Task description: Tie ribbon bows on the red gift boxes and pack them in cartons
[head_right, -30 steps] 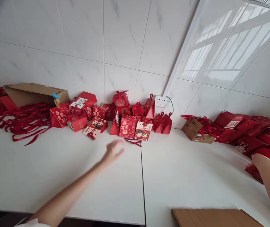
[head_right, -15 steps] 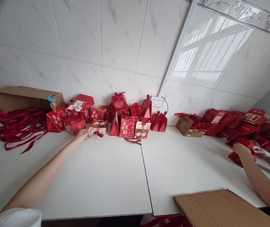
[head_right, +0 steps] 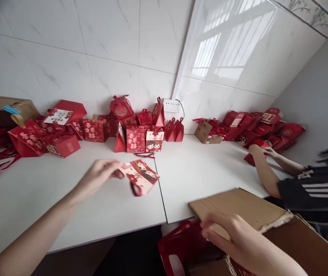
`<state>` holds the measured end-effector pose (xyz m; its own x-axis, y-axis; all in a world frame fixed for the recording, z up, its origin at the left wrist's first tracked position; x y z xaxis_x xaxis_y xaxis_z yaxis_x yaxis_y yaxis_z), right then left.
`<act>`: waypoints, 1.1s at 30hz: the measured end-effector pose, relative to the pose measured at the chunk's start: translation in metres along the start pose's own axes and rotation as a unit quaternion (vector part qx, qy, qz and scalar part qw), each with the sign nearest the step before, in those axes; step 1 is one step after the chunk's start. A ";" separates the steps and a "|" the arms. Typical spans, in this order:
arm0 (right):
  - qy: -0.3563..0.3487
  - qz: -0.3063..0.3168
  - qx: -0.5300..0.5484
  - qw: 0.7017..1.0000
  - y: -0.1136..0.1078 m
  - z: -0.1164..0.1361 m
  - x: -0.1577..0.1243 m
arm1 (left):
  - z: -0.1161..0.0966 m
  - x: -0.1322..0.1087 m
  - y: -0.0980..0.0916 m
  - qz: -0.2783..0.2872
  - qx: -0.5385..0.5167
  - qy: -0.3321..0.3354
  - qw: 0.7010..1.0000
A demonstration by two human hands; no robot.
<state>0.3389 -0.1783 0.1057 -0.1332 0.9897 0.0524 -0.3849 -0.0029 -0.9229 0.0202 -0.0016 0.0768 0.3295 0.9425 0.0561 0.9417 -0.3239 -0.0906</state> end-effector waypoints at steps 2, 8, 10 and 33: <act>-0.001 0.076 0.043 0.996 0.010 0.009 0.018 | 0.017 0.000 0.040 0.142 0.018 -0.027 0.989; -0.043 0.003 0.101 0.994 0.035 0.013 0.067 | 0.029 0.016 0.101 0.173 0.257 0.134 0.941; -0.047 -0.047 0.111 0.992 0.039 0.009 0.069 | 0.022 0.023 0.110 0.146 0.308 0.214 0.916; 0.009 -0.271 0.292 0.917 0.053 -0.018 0.078 | 0.017 0.056 0.159 0.184 0.080 0.203 0.958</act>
<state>0.3248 -0.0988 0.0539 0.2355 0.8707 0.4318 -0.8144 0.4192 -0.4013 0.1869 0.0012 0.0489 0.6665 0.6471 0.3701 0.7455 -0.5800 -0.3285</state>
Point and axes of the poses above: each hand's wrist, its own x-axis towards the middle knuckle, its own y-axis out of the palm, z = x × y, the point moved 2 cm from there along x, towards the middle knuckle, and after that the axes turned 1 degree about -y, right-handed, at the moved point
